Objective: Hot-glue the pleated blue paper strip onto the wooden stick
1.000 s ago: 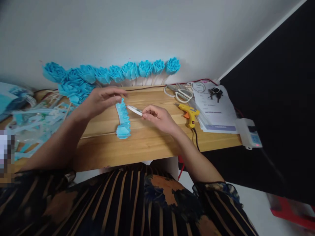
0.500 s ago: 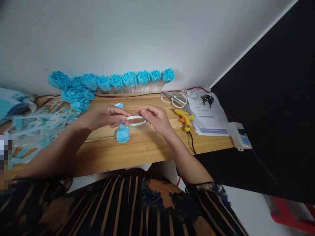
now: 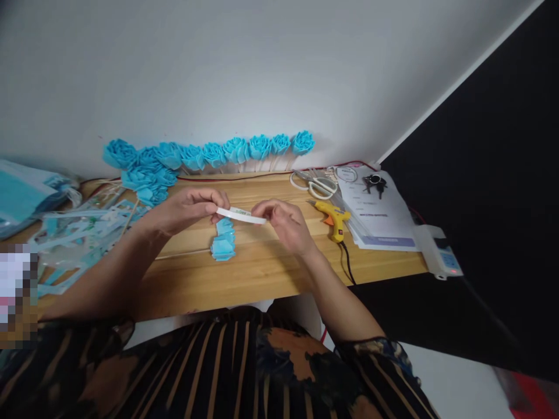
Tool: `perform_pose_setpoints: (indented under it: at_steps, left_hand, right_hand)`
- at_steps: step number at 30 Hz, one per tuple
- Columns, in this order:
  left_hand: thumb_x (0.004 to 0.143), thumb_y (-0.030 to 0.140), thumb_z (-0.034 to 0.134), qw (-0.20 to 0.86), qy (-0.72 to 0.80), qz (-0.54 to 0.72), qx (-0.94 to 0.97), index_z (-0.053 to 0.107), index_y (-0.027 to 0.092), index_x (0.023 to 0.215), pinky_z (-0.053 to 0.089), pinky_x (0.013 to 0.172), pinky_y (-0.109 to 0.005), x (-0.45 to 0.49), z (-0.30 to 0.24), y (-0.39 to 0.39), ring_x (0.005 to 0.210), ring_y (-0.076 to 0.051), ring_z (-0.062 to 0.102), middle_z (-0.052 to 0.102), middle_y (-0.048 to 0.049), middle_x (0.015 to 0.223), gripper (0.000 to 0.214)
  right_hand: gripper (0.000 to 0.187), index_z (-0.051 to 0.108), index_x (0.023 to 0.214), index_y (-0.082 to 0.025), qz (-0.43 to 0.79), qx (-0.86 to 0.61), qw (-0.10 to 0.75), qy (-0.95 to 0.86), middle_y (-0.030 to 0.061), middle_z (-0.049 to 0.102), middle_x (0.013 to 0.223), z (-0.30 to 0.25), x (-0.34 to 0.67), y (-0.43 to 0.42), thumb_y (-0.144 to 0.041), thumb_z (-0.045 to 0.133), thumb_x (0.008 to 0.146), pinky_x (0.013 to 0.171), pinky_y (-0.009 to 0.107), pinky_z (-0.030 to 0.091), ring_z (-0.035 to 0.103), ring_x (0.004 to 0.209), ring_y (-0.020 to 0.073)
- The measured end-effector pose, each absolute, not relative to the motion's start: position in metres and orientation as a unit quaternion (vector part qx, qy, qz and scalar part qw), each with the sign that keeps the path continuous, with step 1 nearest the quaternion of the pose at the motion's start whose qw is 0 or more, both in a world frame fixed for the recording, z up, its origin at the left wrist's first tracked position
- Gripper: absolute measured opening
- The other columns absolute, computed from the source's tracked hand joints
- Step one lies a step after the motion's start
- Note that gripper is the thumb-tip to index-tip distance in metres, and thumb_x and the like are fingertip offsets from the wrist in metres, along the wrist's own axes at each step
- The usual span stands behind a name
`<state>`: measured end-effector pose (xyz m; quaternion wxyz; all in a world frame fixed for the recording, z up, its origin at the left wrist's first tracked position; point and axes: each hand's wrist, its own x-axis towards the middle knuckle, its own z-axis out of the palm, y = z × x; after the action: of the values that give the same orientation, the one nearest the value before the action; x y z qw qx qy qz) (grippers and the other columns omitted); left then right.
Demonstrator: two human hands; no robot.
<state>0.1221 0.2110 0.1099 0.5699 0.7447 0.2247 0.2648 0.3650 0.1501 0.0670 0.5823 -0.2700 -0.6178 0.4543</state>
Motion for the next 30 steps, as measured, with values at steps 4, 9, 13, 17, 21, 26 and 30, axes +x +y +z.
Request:
perform_pose_setpoints:
  at_steps: [4, 9, 13, 17, 21, 26, 30]
  left_hand:
    - [0.088, 0.063, 0.07, 0.543, 0.212, 0.242, 0.776, 0.067, 0.018, 0.08, 0.047, 0.067, -0.028, 0.118, 0.114, 0.214, 0.072, -0.015, 0.057, 0.064, -0.0041, 0.077, 0.046]
    - [0.094, 0.054, 0.068, 0.457, 0.186, 0.213, 0.843, 0.074, 0.019, 0.09, 0.048, 0.072, -0.028, 0.113, 0.123, 0.212, 0.079, -0.016, 0.062, 0.07, -0.0055, 0.086, 0.036]
    - [0.099, 0.048, 0.064, 0.417, 0.161, 0.231, 0.864, 0.076, 0.019, 0.097, 0.048, 0.071, -0.025, 0.113, 0.126, 0.209, 0.078, -0.014, 0.063, 0.071, -0.0055, 0.088, 0.031]
    - [0.099, 0.046, 0.066, 0.386, 0.146, 0.27, 0.87, 0.076, 0.018, 0.093, 0.047, 0.07, -0.024, 0.112, 0.129, 0.205, 0.077, -0.014, 0.064, 0.072, -0.0058, 0.087, 0.03]
    - [0.1, 0.045, 0.066, 0.37, 0.144, 0.283, 0.873, 0.076, 0.018, 0.094, 0.047, 0.07, -0.024, 0.111, 0.131, 0.203, 0.076, -0.013, 0.063, 0.072, -0.0057, 0.087, 0.029]
    - [0.099, 0.047, 0.067, 0.394, 0.123, 0.283, 0.866, 0.076, 0.018, 0.092, 0.048, 0.071, -0.025, 0.11, 0.136, 0.202, 0.077, -0.013, 0.065, 0.071, -0.005, 0.085, 0.032]
    - [0.095, 0.048, 0.073, 0.408, 0.116, 0.281, 0.861, 0.077, 0.017, 0.09, 0.049, 0.072, -0.025, 0.11, 0.142, 0.197, 0.076, -0.013, 0.065, 0.072, -0.0049, 0.084, 0.031]
  right_hand:
    - [0.013, 0.079, 0.097, -0.032, 0.402, -0.25, 0.574, -0.668, 0.002, 0.07, 0.08, 0.075, 0.367, 0.145, -0.041, 0.071, 0.095, 0.079, 0.04, 0.053, 0.066, 0.081, 0.021]
    - [0.01, 0.08, 0.098, -0.033, 0.272, -0.294, 0.541, -0.739, 0.0022, 0.074, 0.087, 0.089, 0.366, 0.139, -0.029, 0.071, 0.095, 0.08, 0.041, 0.055, 0.069, 0.086, 0.0213]
    - [0.01, 0.079, 0.099, -0.029, 0.134, -0.295, 0.527, -0.786, 0.0026, 0.075, 0.086, 0.098, 0.363, 0.136, -0.025, 0.072, 0.094, 0.08, 0.042, 0.056, 0.07, 0.085, 0.0213]
    - [0.013, 0.077, 0.104, -0.026, 0.055, -0.269, 0.528, -0.804, 0.0027, 0.073, 0.085, 0.101, 0.359, 0.135, -0.019, 0.072, 0.094, 0.078, 0.039, 0.056, 0.068, 0.083, 0.0199]
    - [0.013, 0.077, 0.104, -0.025, 0.041, -0.275, 0.53, -0.801, 0.0032, 0.072, 0.084, 0.102, 0.357, 0.135, -0.018, 0.071, 0.094, 0.076, 0.039, 0.056, 0.068, 0.082, 0.0201]
    - [0.014, 0.077, 0.105, -0.026, 0.026, -0.271, 0.528, -0.805, 0.0032, 0.074, 0.083, 0.102, 0.356, 0.134, -0.02, 0.069, 0.096, 0.076, 0.04, 0.057, 0.069, 0.082, 0.0207]
    - [0.014, 0.078, 0.107, -0.026, 0.005, -0.252, 0.529, -0.81, 0.0033, 0.075, 0.083, 0.102, 0.356, 0.132, -0.022, 0.072, 0.095, 0.076, 0.04, 0.057, 0.071, 0.084, 0.0214]
